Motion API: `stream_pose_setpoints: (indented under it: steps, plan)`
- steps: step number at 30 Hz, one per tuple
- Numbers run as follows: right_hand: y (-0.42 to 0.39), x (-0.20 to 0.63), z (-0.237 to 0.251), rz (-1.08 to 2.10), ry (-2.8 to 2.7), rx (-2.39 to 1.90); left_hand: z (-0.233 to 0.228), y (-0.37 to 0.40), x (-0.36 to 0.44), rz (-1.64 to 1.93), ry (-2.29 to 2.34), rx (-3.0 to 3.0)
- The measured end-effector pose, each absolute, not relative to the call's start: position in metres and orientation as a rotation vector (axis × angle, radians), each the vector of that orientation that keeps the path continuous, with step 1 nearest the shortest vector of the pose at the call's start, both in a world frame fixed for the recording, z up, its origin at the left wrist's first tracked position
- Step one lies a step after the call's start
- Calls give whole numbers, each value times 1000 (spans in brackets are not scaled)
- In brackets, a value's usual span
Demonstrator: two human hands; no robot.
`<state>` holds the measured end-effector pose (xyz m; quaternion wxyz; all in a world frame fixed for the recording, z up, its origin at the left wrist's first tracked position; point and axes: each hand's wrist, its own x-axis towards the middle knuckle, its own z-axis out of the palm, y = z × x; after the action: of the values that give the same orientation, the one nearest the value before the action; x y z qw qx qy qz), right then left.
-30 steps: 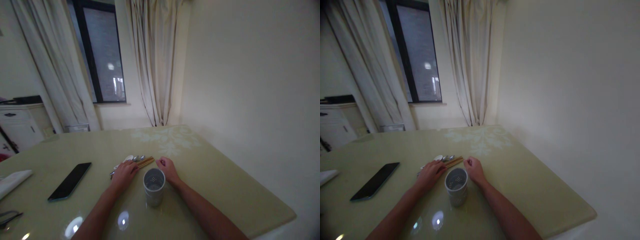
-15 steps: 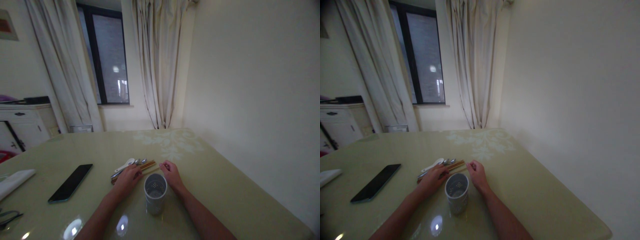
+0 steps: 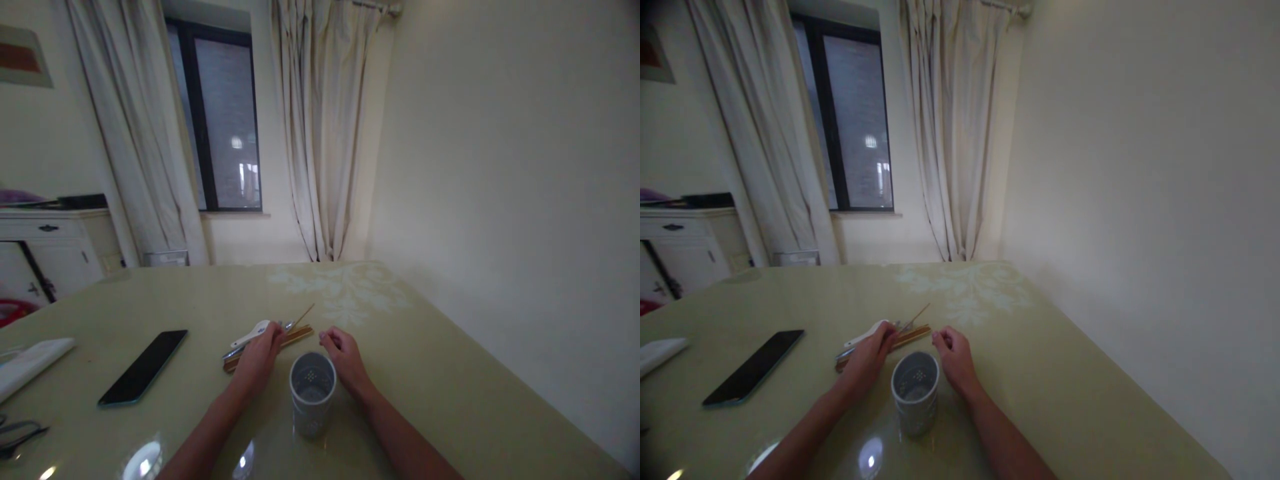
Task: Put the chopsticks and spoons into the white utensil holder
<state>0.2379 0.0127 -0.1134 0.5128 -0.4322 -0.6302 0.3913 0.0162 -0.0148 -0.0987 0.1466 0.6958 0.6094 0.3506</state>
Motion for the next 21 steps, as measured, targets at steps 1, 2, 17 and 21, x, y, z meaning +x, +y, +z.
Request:
stream_pose_setpoints:
  steps: [1,2,17,21]
  plan:
    - [11,236,-111,966,-1521,-1021,-98,-16,20,1074,1689,2001]
    - [10,235,-109,1008,-1524,-989,-96,-18,24,1136,1608,2010]
    - [11,257,-76,1026,-1128,-819,-95,-12,4,1269,1683,1967]
    - [14,285,-56,931,-996,-768,-103,-8,-12,1041,1820,2202]
